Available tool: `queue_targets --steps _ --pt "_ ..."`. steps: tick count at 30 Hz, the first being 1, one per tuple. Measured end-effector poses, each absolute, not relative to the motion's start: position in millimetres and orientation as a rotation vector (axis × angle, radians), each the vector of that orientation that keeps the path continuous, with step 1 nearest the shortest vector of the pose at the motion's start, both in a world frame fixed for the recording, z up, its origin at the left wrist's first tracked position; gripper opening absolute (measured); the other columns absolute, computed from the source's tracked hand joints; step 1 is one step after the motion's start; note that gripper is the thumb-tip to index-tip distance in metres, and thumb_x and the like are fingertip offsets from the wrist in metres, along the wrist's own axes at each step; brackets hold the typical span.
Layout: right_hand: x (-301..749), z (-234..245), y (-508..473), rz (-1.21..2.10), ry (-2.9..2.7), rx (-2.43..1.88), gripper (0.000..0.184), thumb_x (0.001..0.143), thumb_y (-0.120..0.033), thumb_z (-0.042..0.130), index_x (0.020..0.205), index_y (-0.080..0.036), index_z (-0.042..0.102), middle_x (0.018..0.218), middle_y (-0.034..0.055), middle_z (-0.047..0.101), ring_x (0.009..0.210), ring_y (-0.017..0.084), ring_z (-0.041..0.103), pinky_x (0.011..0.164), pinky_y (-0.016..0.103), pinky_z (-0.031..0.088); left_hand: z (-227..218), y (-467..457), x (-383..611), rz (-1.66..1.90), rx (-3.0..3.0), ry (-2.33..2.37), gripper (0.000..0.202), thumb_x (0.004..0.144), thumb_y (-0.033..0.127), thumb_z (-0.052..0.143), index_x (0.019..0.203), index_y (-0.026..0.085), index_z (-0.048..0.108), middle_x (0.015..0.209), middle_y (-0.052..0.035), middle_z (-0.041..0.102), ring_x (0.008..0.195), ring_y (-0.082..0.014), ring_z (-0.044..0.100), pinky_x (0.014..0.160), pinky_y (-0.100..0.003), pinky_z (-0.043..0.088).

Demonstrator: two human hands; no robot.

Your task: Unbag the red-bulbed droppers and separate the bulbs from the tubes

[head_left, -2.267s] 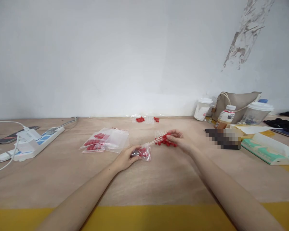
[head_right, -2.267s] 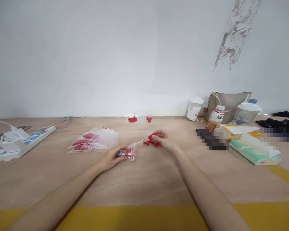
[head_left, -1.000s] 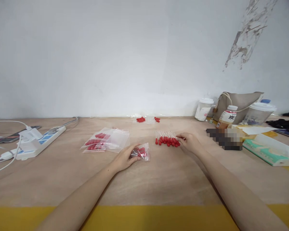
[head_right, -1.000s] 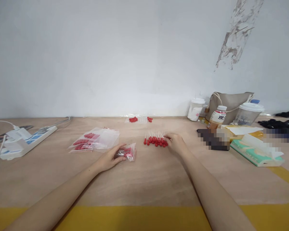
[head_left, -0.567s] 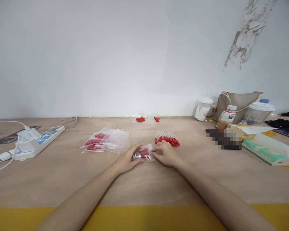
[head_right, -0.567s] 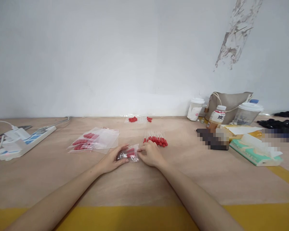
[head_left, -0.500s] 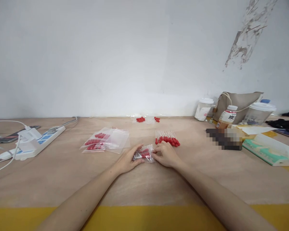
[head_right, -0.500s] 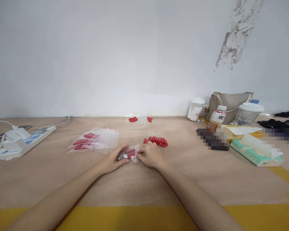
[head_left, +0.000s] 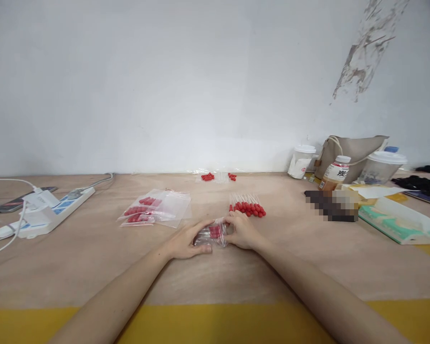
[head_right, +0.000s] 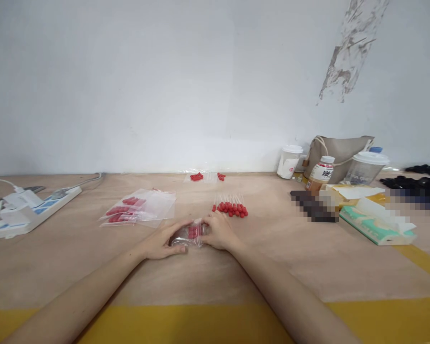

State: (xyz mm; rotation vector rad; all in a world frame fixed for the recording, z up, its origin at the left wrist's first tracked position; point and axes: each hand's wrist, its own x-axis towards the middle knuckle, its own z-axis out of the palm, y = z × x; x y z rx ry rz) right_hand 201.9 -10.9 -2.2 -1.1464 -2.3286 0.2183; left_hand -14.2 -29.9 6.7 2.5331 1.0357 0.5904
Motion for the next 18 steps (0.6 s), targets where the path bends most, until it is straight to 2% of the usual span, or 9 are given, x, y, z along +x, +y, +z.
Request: queue_targets --steps 2,4,7,11,14,18 --pt "202.5 -0.9 -12.5 0.243 -2.289 -1.101 0.029 0.061 -0.037 0.069 0.083 -0.02 0.06 0.08 0.0022 0.055 0.078 0.017 0.044 0.069 0.028 0.032 5.0 -28.7 -13.6 0.593 2.519 1.064 0.048 0.085 0.04 0.04 0.13 0.025 0.033 0.131 -0.0044 0.042 0.117 -0.0206 0.041 0.098 -0.037 0.033" --pt "202.8 -0.5 -13.7 0.258 -2.268 -1.029 0.026 0.062 -0.033 0.069 0.082 -0.02 0.058 0.083 0.0023 0.056 0.08 0.017 0.044 0.072 0.029 0.033 2.4 -26.9 -12.9 0.61 2.515 1.087 0.042 0.088 0.036 0.033 0.129 0.026 0.034 0.131 -0.0033 0.042 0.117 -0.019 0.041 0.098 -0.036 0.033" --pt "203.3 -1.5 -14.0 0.309 -2.268 -0.97 0.028 0.064 -0.03 0.067 0.088 -0.021 0.057 0.087 0.0025 0.057 0.082 0.017 0.045 0.073 0.029 0.034 -0.5 -25.0 -12.2 0.614 2.533 1.084 0.044 0.087 0.036 0.037 0.13 0.026 0.033 0.129 -0.0031 0.044 0.114 -0.0193 0.045 0.096 -0.035 0.035" --pt "204.5 -2.2 -12.6 0.381 -2.304 -1.001 0.035 0.064 -0.034 0.066 0.096 -0.021 0.058 0.086 0.0037 0.058 0.082 0.018 0.046 0.072 0.029 0.035 -1.2 -24.7 -12.1 0.608 2.556 1.073 0.045 0.087 0.036 0.038 0.13 0.027 0.032 0.13 -0.0029 0.043 0.115 -0.0188 0.044 0.097 -0.035 0.034" --pt "205.3 -2.4 -11.0 0.452 -2.336 -0.97 0.028 0.063 -0.032 0.067 0.088 -0.02 0.06 0.081 0.0021 0.059 0.076 0.017 0.049 0.068 0.027 0.037 -1.8 -24.4 -12.5 0.618 2.56 1.08 0.045 0.086 0.036 0.039 0.13 0.026 0.033 0.131 -0.0036 0.042 0.116 -0.0191 0.042 0.097 -0.035 0.034" --pt "204.5 -7.9 -7.6 0.715 -2.224 -0.941 0.018 0.065 -0.024 0.062 0.081 -0.017 0.057 0.074 -0.0002 0.059 0.067 0.013 0.052 0.059 0.023 0.039 -2.5 -23.8 -12.8 0.62 2.565 1.072 0.045 0.086 0.036 0.039 0.129 0.025 0.033 0.129 -0.0041 0.044 0.114 -0.0187 0.044 0.096 -0.034 0.034"
